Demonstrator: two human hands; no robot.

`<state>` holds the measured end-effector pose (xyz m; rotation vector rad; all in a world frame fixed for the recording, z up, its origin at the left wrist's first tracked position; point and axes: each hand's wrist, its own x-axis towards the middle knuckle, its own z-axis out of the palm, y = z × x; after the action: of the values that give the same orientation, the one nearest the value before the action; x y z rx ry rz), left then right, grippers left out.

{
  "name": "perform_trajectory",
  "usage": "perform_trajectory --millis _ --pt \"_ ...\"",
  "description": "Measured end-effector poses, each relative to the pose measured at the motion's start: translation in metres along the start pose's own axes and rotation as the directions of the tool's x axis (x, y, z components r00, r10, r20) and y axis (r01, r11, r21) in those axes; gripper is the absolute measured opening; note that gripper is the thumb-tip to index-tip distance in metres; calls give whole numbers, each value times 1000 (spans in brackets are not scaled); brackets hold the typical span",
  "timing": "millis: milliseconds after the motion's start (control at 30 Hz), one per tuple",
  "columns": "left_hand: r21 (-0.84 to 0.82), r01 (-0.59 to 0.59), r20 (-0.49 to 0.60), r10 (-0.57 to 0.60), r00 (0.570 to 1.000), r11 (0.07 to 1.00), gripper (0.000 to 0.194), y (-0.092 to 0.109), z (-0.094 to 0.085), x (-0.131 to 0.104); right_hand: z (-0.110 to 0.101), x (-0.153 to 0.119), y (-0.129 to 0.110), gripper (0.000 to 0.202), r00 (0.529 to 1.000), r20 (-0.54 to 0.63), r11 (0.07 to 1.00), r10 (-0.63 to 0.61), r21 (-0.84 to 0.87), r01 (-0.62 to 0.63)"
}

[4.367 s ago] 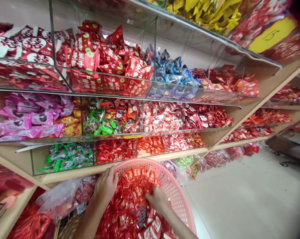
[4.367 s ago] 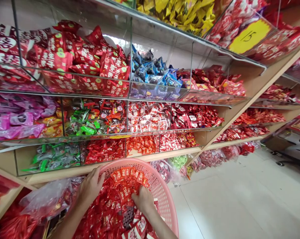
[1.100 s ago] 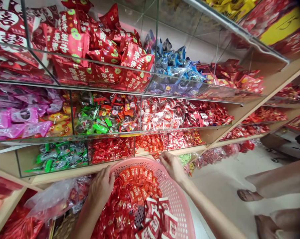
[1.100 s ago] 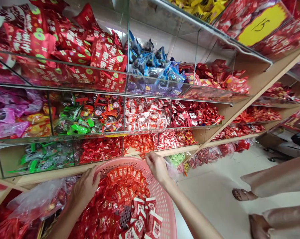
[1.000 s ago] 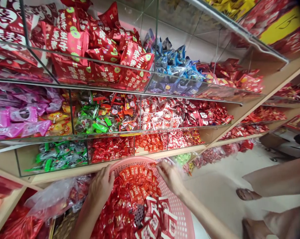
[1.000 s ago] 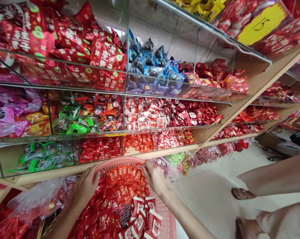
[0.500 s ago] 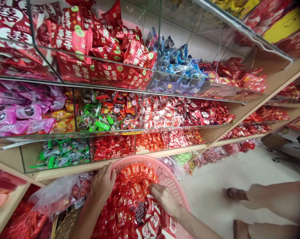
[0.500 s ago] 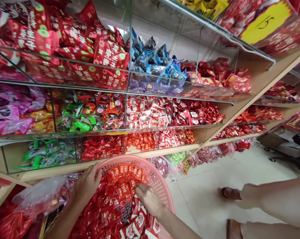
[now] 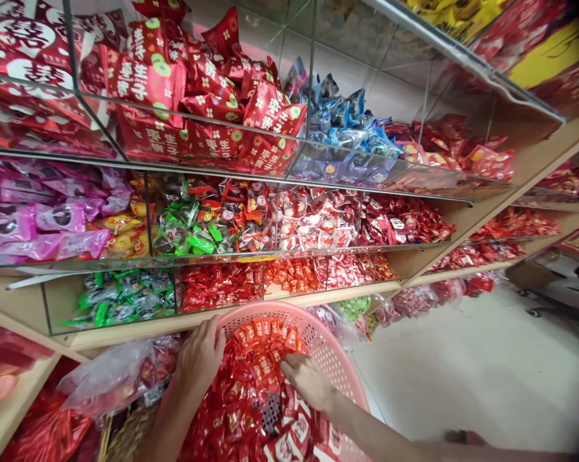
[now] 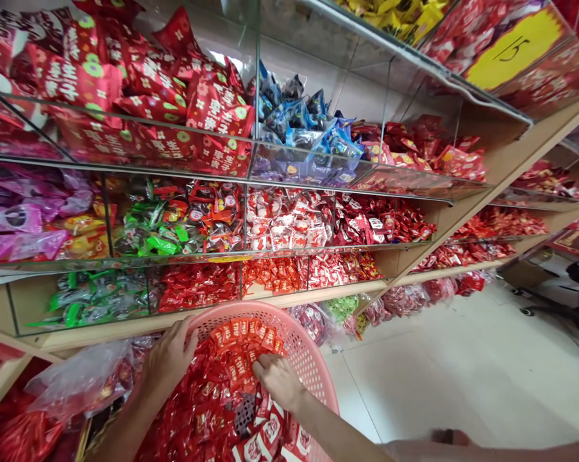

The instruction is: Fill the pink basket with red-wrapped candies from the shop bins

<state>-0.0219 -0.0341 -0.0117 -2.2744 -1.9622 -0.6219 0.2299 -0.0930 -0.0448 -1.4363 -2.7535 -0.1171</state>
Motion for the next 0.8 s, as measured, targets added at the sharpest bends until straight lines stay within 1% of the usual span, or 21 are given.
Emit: perform_trajectory --millis 200,367,467,533,633,700,800 --pt "9 -6 10 6 1000 1000 36 1 -2 1 5 0 -1 13 999 -25 998 -29 -51 28" --pt "12 -12 9 12 1000 1000 37 -2 2 1 6 -1 -4 12 999 -44 996 -26 -86 22" --pt "4 -12 2 12 1000 1000 37 -3 5 1 3 -2 -5 13 996 -85 997 -14 -71 8" --pt "-3 -13 -10 13 1000 1000 37 -4 6 1 -5 -1 -2 18 993 -118 999 -3 -44 -2" --pt "-11 -17 -25 17 1000 1000 37 -5 8 1 -31 6 15 26 987 -150 998 54 34 -50" --pt "-13 -22 -29 22 999 1000 37 -7 10 1 -51 17 36 28 974 -172 986 146 109 -129" --pt "-12 -28 -31 28 999 1000 38 -8 13 1 -72 43 74 27 921 -170 930 350 179 -320"
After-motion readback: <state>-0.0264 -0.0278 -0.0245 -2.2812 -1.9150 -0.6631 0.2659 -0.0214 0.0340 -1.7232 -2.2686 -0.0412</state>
